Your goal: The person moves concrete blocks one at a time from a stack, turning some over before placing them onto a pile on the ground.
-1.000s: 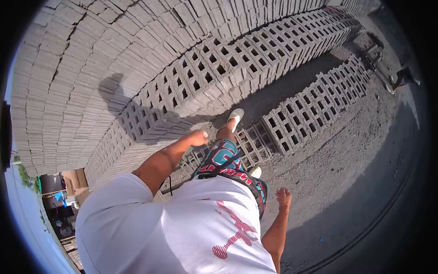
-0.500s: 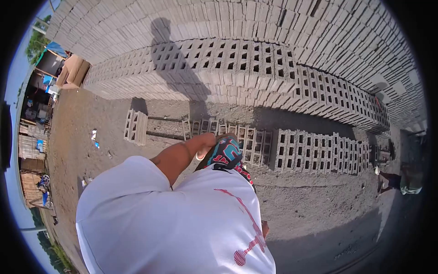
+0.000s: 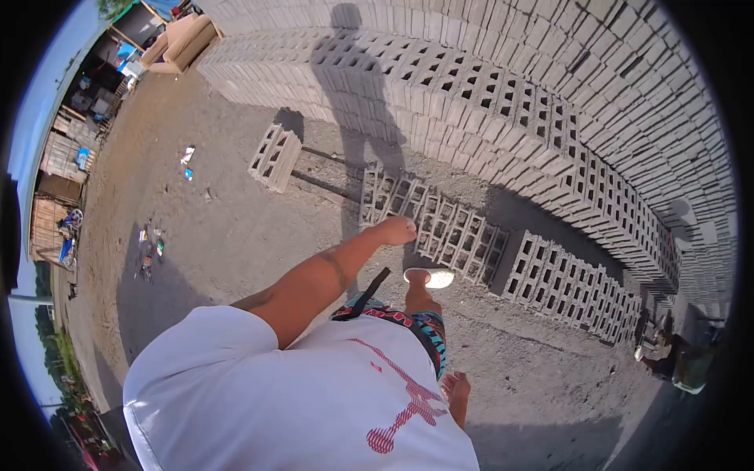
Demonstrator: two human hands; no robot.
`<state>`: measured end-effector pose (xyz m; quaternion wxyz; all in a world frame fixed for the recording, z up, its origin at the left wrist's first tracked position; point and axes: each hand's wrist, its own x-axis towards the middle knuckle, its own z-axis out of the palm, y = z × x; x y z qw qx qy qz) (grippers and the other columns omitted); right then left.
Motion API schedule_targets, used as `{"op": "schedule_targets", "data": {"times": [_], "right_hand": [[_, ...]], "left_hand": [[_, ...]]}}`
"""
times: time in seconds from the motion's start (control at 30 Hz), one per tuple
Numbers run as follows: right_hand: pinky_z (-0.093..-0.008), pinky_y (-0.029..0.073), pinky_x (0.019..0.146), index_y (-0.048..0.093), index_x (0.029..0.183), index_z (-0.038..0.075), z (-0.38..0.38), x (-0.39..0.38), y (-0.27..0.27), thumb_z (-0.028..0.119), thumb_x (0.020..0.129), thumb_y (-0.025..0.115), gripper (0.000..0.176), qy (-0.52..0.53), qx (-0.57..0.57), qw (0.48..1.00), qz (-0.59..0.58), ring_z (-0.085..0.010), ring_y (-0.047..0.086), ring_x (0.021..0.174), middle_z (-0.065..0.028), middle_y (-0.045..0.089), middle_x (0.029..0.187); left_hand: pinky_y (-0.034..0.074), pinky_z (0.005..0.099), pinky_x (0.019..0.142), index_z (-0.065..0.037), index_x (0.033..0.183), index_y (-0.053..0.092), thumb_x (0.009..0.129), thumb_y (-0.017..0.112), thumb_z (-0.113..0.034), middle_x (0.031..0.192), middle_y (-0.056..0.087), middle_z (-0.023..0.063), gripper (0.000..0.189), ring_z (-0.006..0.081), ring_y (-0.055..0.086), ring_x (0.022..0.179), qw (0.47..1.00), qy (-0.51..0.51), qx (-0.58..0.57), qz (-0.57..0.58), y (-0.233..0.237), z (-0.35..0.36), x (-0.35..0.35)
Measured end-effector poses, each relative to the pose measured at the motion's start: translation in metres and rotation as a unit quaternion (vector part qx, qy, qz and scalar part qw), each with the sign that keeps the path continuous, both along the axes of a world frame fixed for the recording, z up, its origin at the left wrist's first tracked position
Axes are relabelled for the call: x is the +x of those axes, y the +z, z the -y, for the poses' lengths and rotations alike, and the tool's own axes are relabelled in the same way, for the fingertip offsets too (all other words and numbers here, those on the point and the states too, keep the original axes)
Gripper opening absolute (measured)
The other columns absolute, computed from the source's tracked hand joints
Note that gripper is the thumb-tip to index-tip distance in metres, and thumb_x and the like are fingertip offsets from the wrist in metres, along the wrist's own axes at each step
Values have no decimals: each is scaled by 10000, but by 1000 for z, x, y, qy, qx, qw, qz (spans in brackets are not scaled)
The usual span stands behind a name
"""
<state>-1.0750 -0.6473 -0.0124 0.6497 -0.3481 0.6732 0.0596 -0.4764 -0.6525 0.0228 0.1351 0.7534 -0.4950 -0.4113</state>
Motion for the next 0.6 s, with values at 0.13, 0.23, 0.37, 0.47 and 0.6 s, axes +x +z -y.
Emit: {"op": "schedule_targets", "data": {"times": [0.13,0.23,0.37,0.47,0.6], "right_hand": [[-483,561,696,574,1156,7,-39,-24,-12,355,935,533,415,50,75,987,-134,-284,660,801,-161,670,973],[-475,567,638,597,1129,20,-57,-8,-5,340,934,546,378,101,73,977,-172,-271,657,723,-135,674,914],[-462,567,662,624,1119,83,-30,81,28,314,923,550,313,280,-28,955,-98,-219,668,785,-97,678,959],[-354,525,563,640,1037,82,18,94,-16,316,929,560,270,350,-184,918,7,-151,634,702,-46,657,868],[-288,494,520,656,1042,75,41,168,68,327,946,528,298,326,-236,915,27,-122,624,670,-37,646,828]], "left_hand": [[515,511,882,-29,908,705,840,590,-308,1010,698,218,310,436,655,938,981,193,-16,6,-3,-185,-8],[515,515,731,-33,847,687,845,579,-331,895,693,223,317,422,661,810,960,246,127,31,4,-368,-15],[574,506,725,11,1155,686,876,639,-331,1040,726,210,444,350,723,819,747,527,394,-90,26,-593,-11],[544,484,610,-3,1345,510,871,663,-320,858,683,172,590,318,667,694,732,613,299,-11,28,-683,18],[572,466,679,-9,1527,305,857,658,-307,939,693,231,813,327,700,777,701,686,139,136,-5,-719,59]]}}
